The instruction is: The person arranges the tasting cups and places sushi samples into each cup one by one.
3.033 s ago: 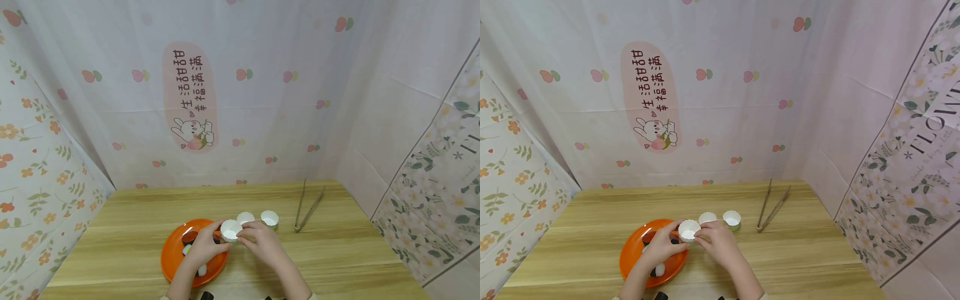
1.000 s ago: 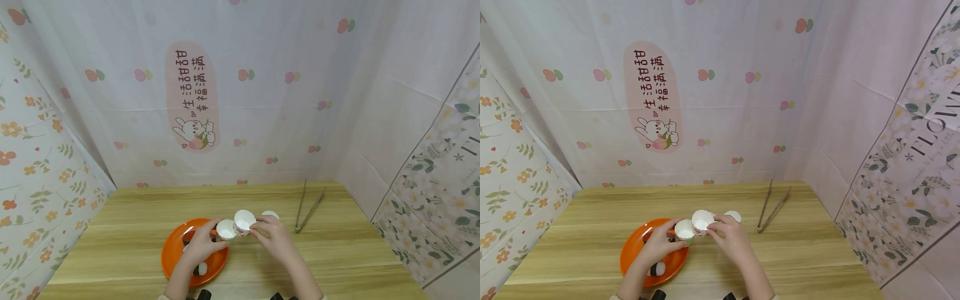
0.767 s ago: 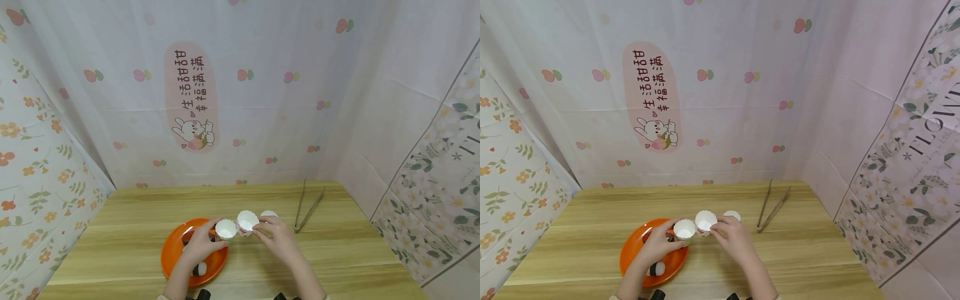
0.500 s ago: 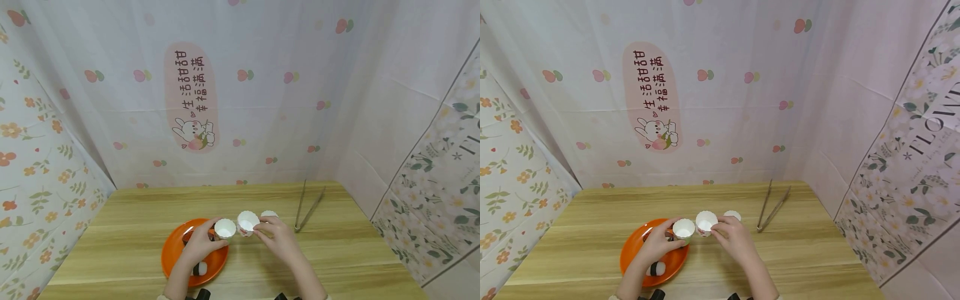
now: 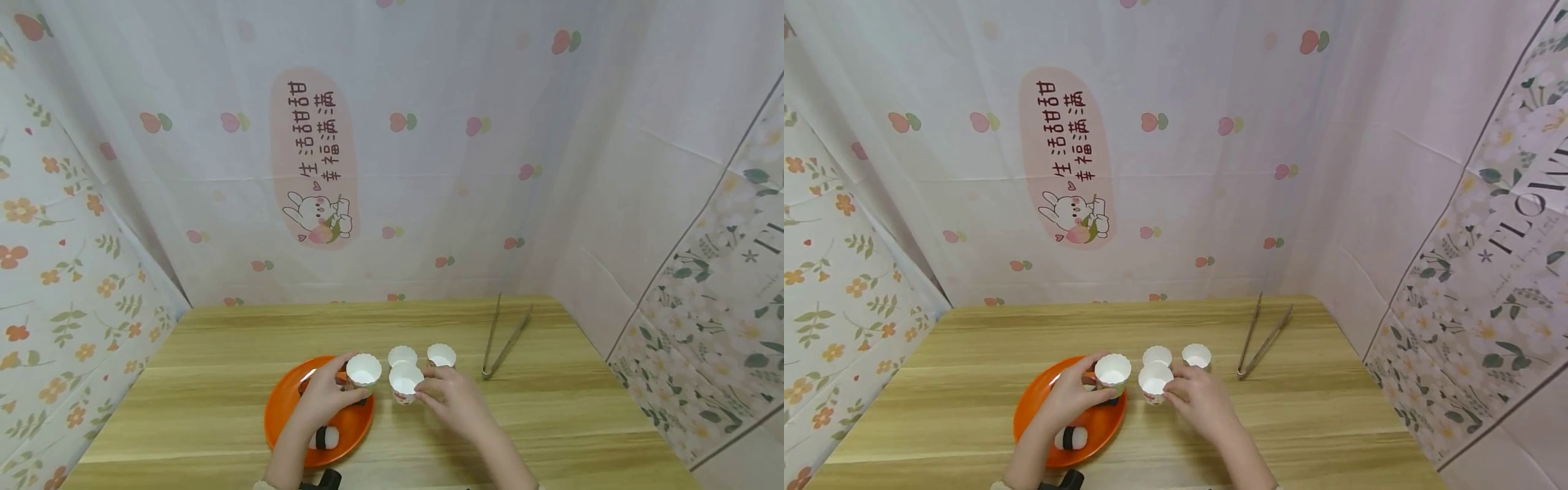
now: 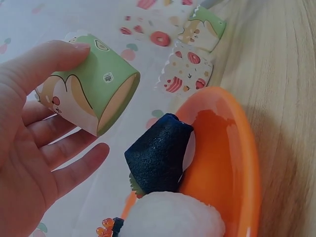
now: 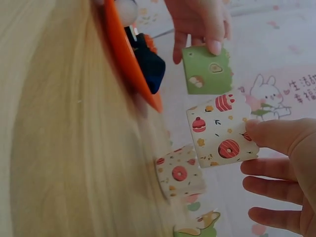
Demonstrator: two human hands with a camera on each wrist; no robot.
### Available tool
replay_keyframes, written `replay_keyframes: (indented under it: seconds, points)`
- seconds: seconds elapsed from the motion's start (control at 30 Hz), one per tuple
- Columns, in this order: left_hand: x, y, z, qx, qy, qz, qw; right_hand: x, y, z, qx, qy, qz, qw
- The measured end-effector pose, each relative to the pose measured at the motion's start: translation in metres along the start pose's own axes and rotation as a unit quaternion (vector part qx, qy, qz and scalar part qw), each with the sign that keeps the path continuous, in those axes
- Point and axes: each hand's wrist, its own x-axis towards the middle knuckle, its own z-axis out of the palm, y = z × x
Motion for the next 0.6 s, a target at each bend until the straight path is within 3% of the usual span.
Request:
replay_keyframes:
  seconds: [0.27, 0.6]
  points:
    - [0.001, -0.001, 0.001, -0.011, -0.002, -0.004, 0.9999, -0.007, 0.004, 0.006, -0.011, -0.030, -0.011, 0.999]
    - [0.001, 0.000, 0.000, -0.009, -0.007, 0.002, 0.9999, -0.011, 0.012, 0.017, -0.010, -0.029, -0.027, 0.999]
